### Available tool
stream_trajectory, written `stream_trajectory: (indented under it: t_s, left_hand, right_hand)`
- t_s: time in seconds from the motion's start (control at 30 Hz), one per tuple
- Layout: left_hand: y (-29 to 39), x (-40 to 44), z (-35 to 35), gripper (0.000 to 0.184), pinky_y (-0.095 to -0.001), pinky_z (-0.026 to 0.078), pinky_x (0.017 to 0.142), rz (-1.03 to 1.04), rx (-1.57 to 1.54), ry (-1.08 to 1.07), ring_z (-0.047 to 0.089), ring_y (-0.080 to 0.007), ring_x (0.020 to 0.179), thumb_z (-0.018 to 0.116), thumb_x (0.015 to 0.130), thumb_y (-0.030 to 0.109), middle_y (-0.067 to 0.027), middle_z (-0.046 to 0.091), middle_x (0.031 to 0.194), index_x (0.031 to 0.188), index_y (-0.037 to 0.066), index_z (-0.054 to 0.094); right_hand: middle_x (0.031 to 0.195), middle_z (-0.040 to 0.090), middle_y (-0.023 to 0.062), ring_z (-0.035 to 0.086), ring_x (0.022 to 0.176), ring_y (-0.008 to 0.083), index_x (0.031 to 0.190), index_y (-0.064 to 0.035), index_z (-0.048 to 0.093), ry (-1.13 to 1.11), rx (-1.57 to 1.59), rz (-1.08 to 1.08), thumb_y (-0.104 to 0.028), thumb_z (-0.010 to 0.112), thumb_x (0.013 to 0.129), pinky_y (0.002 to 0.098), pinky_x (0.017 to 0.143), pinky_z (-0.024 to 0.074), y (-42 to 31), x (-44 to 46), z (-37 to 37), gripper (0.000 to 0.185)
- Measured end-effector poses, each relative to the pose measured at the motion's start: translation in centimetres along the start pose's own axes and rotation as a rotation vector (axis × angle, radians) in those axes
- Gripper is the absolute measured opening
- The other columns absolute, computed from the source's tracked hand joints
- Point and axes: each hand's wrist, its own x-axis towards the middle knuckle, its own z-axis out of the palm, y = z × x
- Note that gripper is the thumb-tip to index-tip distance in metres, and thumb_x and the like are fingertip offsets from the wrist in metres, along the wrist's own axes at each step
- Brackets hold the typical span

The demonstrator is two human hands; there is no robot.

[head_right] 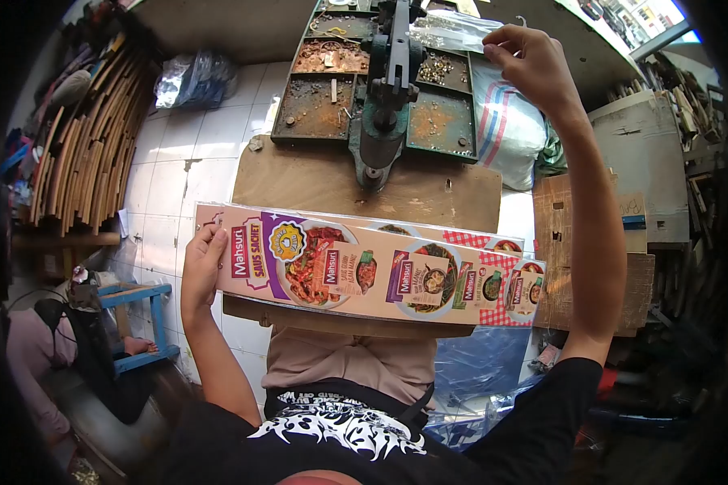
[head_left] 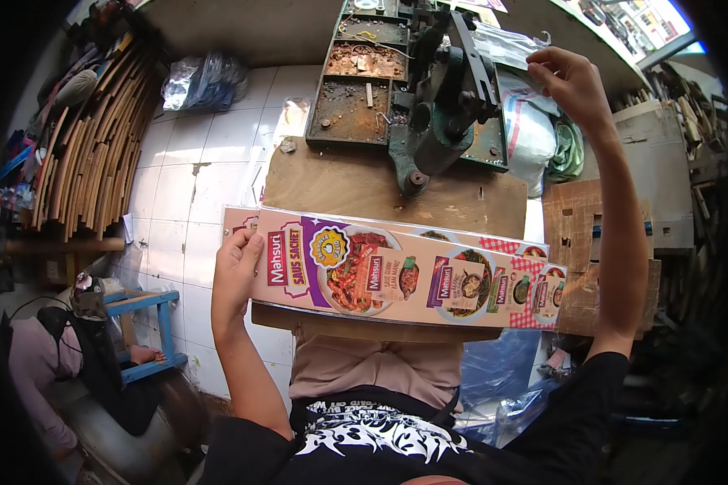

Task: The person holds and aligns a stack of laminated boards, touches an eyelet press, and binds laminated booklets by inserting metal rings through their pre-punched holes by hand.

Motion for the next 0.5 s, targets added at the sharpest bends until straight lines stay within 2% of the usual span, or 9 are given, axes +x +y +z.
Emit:
stream_trajectory:
  t_s: [0.03,0.07,0.1,0.17,0.23,0.27,0.37,0.47,0.5]
  left_hand:
    - [-0.1,0.1,-0.2,0.020,-0.0189,0.047,0.062,-0.002,-0.009,0.008,0.058,-0.0044,0.069,0.053,0.097,0.019,-0.0037,0.064,0.083,0.098,0.000,0.058]
    - [-0.3,0.2,-0.5,0.020,-0.0192,0.047,0.063,0.008,0.003,-0.010,0.058,-0.0045,0.069,0.053,0.097,0.019,-0.0039,0.064,0.084,0.099,0.000,0.058]
    - [-0.4,0.2,-0.6,0.020,-0.0195,0.048,0.063,0.020,0.015,-0.027,0.058,-0.0046,0.070,0.052,0.097,0.019,-0.0041,0.064,0.085,0.099,-0.001,0.058]
    - [0.1,-0.2,-0.2,0.020,-0.0199,0.049,0.063,0.014,-0.049,-0.027,0.059,-0.0051,0.071,0.052,0.097,0.018,-0.0044,0.064,0.086,0.099,-0.001,0.058]
    - [0.5,-0.4,-0.2,0.020,-0.0198,0.049,0.063,0.000,-0.090,-0.058,0.060,-0.0057,0.070,0.052,0.098,0.018,-0.0053,0.065,0.087,0.099,-0.001,0.058]
    - [-0.2,0.0,-0.5,0.020,-0.0196,0.049,0.062,0.014,-0.123,-0.071,0.060,-0.0059,0.069,0.052,0.098,0.017,-0.0059,0.066,0.086,0.099,-0.001,0.057]
    - [-0.6,0.1,-0.8,0.020,-0.0201,0.050,0.064,0.060,-0.054,-0.099,0.060,-0.0060,0.070,0.051,0.098,0.017,-0.0061,0.067,0.085,0.100,-0.002,0.056]
    - [0.1,-0.2,-1.4,0.022,-0.0202,0.050,0.067,0.066,-0.067,-0.167,0.062,-0.0068,0.077,0.049,0.098,0.014,-0.0084,0.068,0.088,0.108,-0.004,0.055]
    - [0.0,-0.3,-1.5,0.023,-0.0204,0.050,0.069,0.069,-0.094,-0.202,0.063,-0.0073,0.079,0.049,0.098,0.013,-0.0095,0.068,0.090,0.111,-0.005,0.054]
  right_hand:
    - [0.079,0.070,0.0100,0.064,0.063,0.0135,0.098,-0.0056,0.071,0.055,0.051,0.044,-0.015,0.067,0.084,0.0247,0.063,0.0504,-1.3,0.1,-0.2,0.017]
    - [0.078,0.070,0.0078,0.063,0.062,0.0113,0.096,-0.0062,0.071,0.148,0.108,-0.046,-0.014,0.069,0.083,0.0228,0.060,0.0500,-2.5,0.0,-0.1,0.016]
    - [0.078,0.070,0.0078,0.063,0.062,0.0113,0.096,-0.0062,0.071,0.139,0.107,-0.053,-0.014,0.069,0.083,0.0228,0.060,0.0500,-4.1,-0.4,-0.1,0.016]
    - [0.086,0.070,0.0009,0.063,0.074,0.0065,0.102,-0.0075,0.070,0.350,0.097,-0.152,-0.011,0.066,0.088,0.0213,0.066,0.0508,-9.6,-2.2,0.0,0.015]
    - [0.085,0.071,0.0032,0.065,0.076,0.0081,0.099,-0.0079,0.071,0.432,-0.079,-0.365,-0.008,0.068,0.085,0.0218,0.068,0.0507,-15.4,-4.1,0.9,0.014]
    - [0.076,0.069,0.0056,0.063,0.062,0.0126,0.091,-0.0060,0.070,0.490,-0.042,-0.601,-0.010,0.071,0.081,0.0238,0.058,0.0497,-16.6,-4.0,2.0,0.011]
    - [0.068,0.058,0.0055,0.059,0.062,0.0224,0.083,-0.0066,0.064,0.337,0.040,-0.707,-0.006,0.068,0.079,0.0330,0.058,0.0472,-20.9,-6.1,7.9,0.006]
    - [0.071,0.060,0.0090,0.062,0.067,0.0269,0.082,-0.0042,0.064,0.099,0.064,-0.591,-0.010,0.064,0.080,0.0379,0.061,0.0496,-22.5,-7.4,15.6,0.006]
    - [0.071,0.061,0.0112,0.063,0.067,0.0288,0.082,-0.0032,0.064,0.013,0.028,-0.479,-0.009,0.062,0.080,0.0399,0.060,0.0498,-22.4,-7.2,17.5,0.007]
